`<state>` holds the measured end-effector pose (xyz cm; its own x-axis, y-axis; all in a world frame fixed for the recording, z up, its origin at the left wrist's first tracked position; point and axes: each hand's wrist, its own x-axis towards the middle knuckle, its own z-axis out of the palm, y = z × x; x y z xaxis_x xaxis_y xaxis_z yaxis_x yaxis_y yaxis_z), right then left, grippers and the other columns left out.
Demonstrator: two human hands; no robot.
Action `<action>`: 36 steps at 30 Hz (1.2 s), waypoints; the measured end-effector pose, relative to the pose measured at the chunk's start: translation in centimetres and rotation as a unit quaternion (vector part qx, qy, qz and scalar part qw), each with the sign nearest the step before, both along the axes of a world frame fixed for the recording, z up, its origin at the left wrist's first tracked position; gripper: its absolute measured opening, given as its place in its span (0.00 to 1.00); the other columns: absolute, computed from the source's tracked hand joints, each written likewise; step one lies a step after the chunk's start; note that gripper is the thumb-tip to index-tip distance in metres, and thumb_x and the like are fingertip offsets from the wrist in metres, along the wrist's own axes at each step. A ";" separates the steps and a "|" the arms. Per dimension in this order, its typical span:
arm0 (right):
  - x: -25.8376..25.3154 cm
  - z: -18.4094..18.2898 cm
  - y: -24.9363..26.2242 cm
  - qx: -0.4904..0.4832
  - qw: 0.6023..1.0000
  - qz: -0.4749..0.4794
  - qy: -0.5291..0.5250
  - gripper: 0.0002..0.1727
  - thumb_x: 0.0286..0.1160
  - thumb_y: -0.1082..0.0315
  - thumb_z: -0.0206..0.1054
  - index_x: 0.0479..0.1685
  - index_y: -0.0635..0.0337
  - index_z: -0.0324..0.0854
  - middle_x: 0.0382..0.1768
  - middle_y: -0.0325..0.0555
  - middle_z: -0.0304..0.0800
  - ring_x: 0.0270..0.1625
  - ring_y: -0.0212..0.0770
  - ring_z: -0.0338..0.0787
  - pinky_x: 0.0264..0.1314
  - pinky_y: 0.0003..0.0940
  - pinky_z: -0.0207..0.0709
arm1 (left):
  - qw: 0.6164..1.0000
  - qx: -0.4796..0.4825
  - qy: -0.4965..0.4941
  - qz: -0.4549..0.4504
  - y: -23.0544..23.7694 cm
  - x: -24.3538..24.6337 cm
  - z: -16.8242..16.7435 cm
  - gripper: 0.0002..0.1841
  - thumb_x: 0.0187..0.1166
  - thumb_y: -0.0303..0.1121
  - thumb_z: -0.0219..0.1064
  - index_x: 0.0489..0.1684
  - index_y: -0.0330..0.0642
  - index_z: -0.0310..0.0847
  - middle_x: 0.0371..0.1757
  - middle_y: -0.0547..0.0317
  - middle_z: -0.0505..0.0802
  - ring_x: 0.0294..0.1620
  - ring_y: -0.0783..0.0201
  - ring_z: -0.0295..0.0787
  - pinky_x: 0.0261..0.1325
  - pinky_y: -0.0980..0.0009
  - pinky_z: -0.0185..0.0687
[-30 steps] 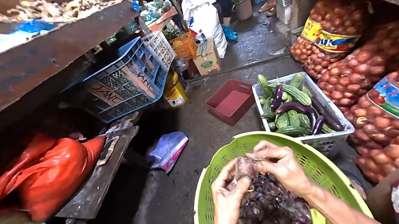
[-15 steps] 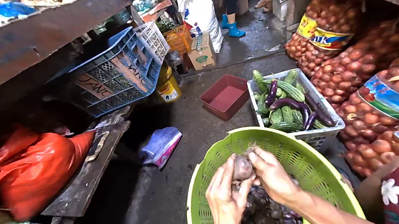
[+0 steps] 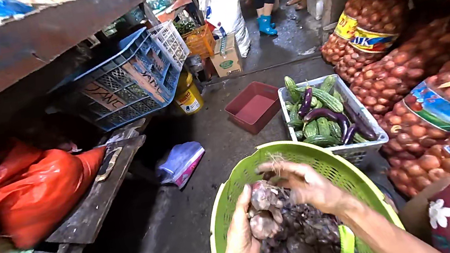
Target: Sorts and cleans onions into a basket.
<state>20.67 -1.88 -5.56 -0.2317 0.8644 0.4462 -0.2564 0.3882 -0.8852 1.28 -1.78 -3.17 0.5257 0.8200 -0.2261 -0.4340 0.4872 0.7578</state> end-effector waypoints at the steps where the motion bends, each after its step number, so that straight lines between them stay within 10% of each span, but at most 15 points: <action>1: -0.5 0.1 -0.3 0.017 1.000 -0.004 0.006 0.33 0.72 0.53 0.75 0.71 0.68 0.81 0.73 0.48 0.84 0.71 0.37 0.86 0.70 0.35 0.84 | 1.000 -0.009 0.017 -0.004 0.0 0.3 0.1 0.27 0.84 0.57 0.50 0.38 0.46 0.89 0.27 0.56 0.94 0.22 0.67 0.91 0.24 0.74 0.88; 4: -1.6 -0.5 -0.7 0.040 0.996 -0.078 0.031 0.19 0.62 0.72 0.80 0.56 0.62 0.92 0.63 0.43 0.91 0.66 0.34 0.89 0.69 0.31 0.85 | 0.998 -0.013 0.056 -0.001 -0.1 1.0 -0.1 0.30 0.92 0.52 0.36 0.42 0.45 0.86 0.27 0.57 0.93 0.20 0.70 0.88 0.21 0.76 0.84; 9: -1.1 -0.8 -0.2 0.100 0.987 -0.128 0.015 0.13 0.64 0.69 0.81 0.49 0.50 0.96 0.56 0.34 0.95 0.63 0.29 0.89 0.66 0.26 0.85 | 0.996 0.063 0.053 0.042 0.0 0.8 -0.6 0.16 0.64 0.49 0.79 0.34 0.46 0.92 0.24 0.62 0.92 0.18 0.75 0.85 0.21 0.79 0.82; 14: -1.1 -1.4 0.0 0.268 0.919 -0.262 -0.123 0.10 0.84 0.63 0.67 0.40 0.61 0.86 0.42 0.43 0.90 0.52 0.27 0.89 0.60 0.18 0.82 | 0.999 -0.004 0.034 -0.023 -0.7 1.2 -0.5 0.26 0.90 0.48 0.44 0.36 0.42 0.87 0.28 0.57 0.93 0.22 0.70 0.89 0.24 0.77 0.86; 17: -1.4 -1.6 0.0 0.304 0.861 -0.345 -0.218 0.18 0.92 0.59 0.54 0.39 0.64 0.78 0.39 0.51 0.84 0.49 0.32 0.87 0.60 0.18 0.79 | 0.999 0.008 0.018 -0.030 -0.8 1.6 -1.2 0.23 0.87 0.49 0.52 0.36 0.42 0.88 0.28 0.57 0.94 0.22 0.70 0.90 0.25 0.76 0.87; 22: -1.8 -1.8 -0.4 0.148 0.897 -0.374 -0.182 0.18 0.89 0.65 0.51 0.35 0.68 0.79 0.31 0.47 0.83 0.39 0.27 0.85 0.49 0.17 0.78 | 0.975 0.206 0.083 -0.026 -0.1 1.2 -1.6 0.26 0.66 0.44 0.80 0.62 0.42 0.86 0.46 0.68 0.95 0.34 0.78 0.88 0.36 0.80 0.86; 26: -1.8 -1.7 -0.2 -0.045 0.967 -0.251 0.023 0.28 0.93 0.49 0.46 0.15 0.45 0.72 0.14 0.22 0.70 0.18 0.19 0.70 0.24 0.20 0.68 | 0.964 0.238 0.104 0.050 0.3 0.9 -1.5 0.32 0.57 0.30 0.81 0.67 0.38 0.80 0.54 0.60 0.93 0.38 0.72 0.90 0.36 0.75 0.88; 30: -1.5 -0.5 -0.7 -0.072 0.989 -0.126 0.003 0.15 0.79 0.58 0.67 0.53 0.60 0.80 0.46 0.35 0.88 0.40 0.27 0.89 0.36 0.26 0.87 | 0.927 0.307 0.160 0.144 0.8 1.1 -2.0 0.31 0.52 0.23 0.82 0.62 0.32 0.80 0.55 0.57 0.92 0.52 0.69 0.91 0.53 0.74 0.90; 36: 1.7 -3.3 1.5 -0.088 0.962 -0.221 -0.133 0.10 0.81 0.70 0.62 0.40 0.65 0.89 0.51 0.47 0.91 0.48 0.37 0.91 0.53 0.37 0.89 | 0.977 0.148 0.082 0.130 0.7 0.7 -1.3 0.15 0.74 0.31 0.67 0.59 0.43 0.82 0.41 0.55 0.92 0.24 0.71 0.84 0.25 0.77 0.82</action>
<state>22.36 -0.42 -8.87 0.0893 0.9614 0.2603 0.1438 0.2461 -0.9585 2.00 -1.10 -4.50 0.2677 0.9633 -0.0217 -0.3745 0.1248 0.9188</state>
